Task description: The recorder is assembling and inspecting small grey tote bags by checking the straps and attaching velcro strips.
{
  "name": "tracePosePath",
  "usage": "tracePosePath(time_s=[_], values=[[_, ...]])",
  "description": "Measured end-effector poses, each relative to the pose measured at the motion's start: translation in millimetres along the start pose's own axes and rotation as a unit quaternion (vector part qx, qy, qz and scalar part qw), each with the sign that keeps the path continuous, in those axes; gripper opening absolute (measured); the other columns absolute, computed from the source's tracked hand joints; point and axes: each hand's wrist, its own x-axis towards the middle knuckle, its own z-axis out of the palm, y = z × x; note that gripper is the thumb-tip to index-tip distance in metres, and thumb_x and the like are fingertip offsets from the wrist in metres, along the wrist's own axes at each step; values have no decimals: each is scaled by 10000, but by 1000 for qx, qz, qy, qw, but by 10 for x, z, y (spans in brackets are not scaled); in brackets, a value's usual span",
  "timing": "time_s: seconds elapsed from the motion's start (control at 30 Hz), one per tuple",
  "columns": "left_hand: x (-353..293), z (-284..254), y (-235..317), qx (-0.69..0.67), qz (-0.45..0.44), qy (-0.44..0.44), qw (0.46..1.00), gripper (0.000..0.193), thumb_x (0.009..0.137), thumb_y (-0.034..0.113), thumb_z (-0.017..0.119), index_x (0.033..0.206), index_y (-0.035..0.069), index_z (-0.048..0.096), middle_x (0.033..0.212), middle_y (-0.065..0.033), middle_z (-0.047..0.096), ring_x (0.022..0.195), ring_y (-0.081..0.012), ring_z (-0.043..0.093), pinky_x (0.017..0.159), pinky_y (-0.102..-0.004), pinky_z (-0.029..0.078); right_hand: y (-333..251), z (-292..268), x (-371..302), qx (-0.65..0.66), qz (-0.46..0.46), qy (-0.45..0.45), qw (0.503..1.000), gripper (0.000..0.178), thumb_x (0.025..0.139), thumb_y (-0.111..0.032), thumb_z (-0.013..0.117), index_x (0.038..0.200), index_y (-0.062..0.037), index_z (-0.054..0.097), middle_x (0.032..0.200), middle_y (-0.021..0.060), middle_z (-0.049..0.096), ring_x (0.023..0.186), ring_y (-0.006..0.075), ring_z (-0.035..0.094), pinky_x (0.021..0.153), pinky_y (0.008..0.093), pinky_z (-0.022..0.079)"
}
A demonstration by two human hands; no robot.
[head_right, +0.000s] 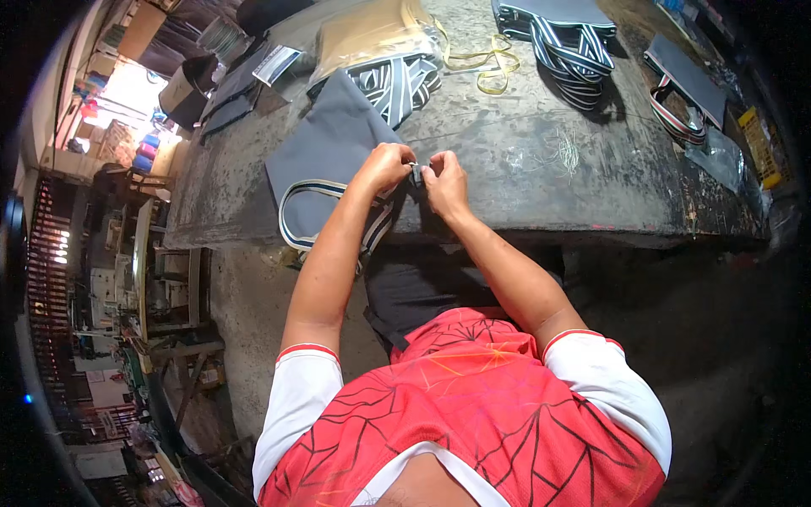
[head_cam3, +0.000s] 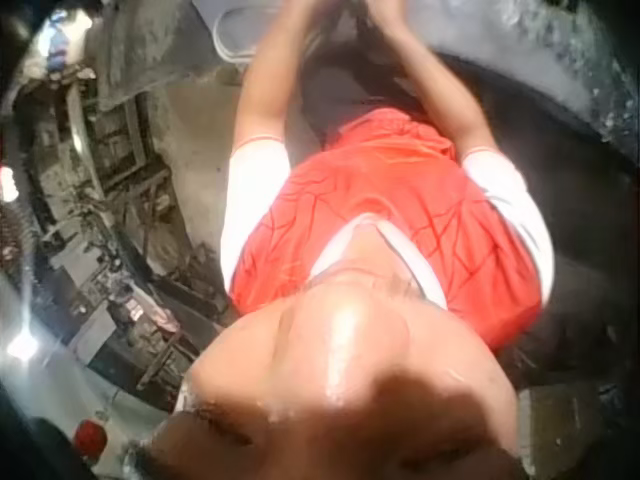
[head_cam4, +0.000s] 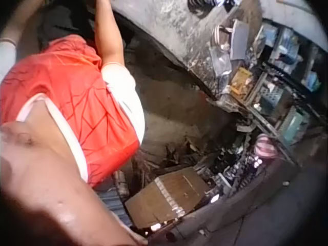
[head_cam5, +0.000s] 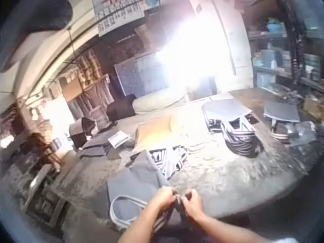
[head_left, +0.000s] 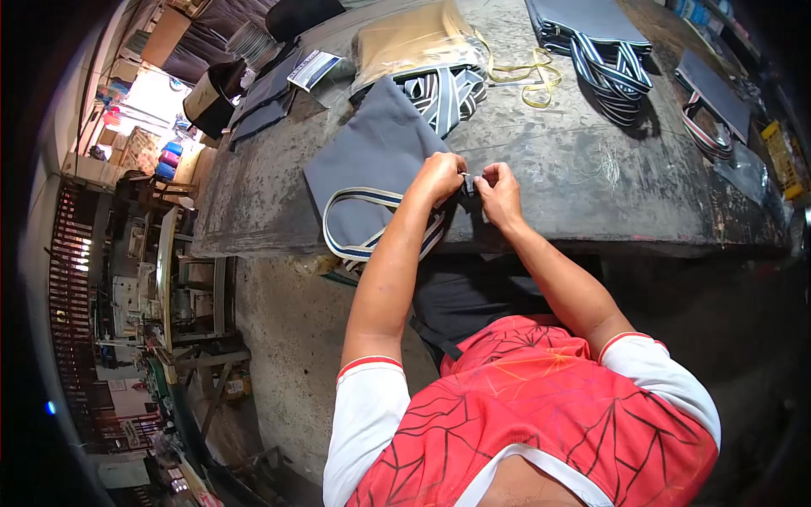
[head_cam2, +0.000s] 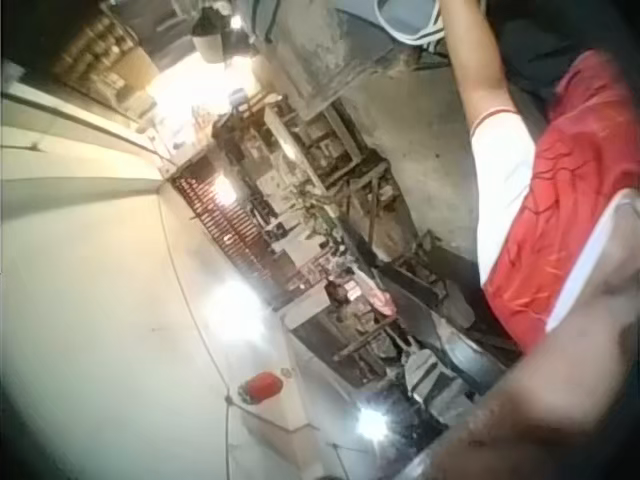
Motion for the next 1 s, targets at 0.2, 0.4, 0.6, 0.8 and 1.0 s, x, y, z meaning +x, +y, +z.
tracePosePath(time_s=[0.2, 0.4, 0.6, 0.8, 1.0], values=[[-33, 28, -6, -55, -7, 22, 998, 230, 723, 122, 653, 944, 69, 688, 907, -188, 668, 884, -317, 652, 791, -383, 511, 104, -47, 89, -62, -48, -33, 996, 259, 770, -138, 702, 931, 5, 559, 822, 147, 649, 763, 259, 639, 696, 354, 500], [-52, 95, -125, -66, 21, 53, 996, 223, 732, 152, 651, 931, 58, 688, 909, -172, 671, 903, -312, 645, 814, -386, 502, -11, -180, -40, -102, -8, -212, 972, 195, 751, -149, 692, 886, -23, 631, 826, 147, 662, 800, 276, 648, 748, 362, 497], [-49, 175, -77, -43, 100, 110, 988, 200, 743, 165, 634, 882, 31, 686, 858, -170, 664, 832, -307, 641, 763, -385, 496, -287, -301, -255, -161, -72, -175, 969, 234, 792, -160, 636, 966, -4, 642, 921, 213, 651, 911, 378, 622, 806, 442, 487], [-199, 324, -109, -50, 106, 142, 983, 148, 769, 112, 599, 872, 28, 664, 815, -158, 611, 786, -327, 602, 731, -394, 476, -94, -686, -300, -123, -117, -214, 962, 251, 799, -151, 638, 1000, -1, 630, 941, 204, 650, 906, 352, 627, 819, 401, 492], [-263, 394, 62, 27, 123, 181, 975, 216, 735, 56, 577, 947, 38, 611, 925, -147, 581, 917, -348, 546, 807, -416, 439, 88, -2516, -59, -184, -135, 99, 969, 179, 786, -121, 642, 922, -5, 655, 914, 152, 662, 862, 267, 640, 774, 361, 500]])
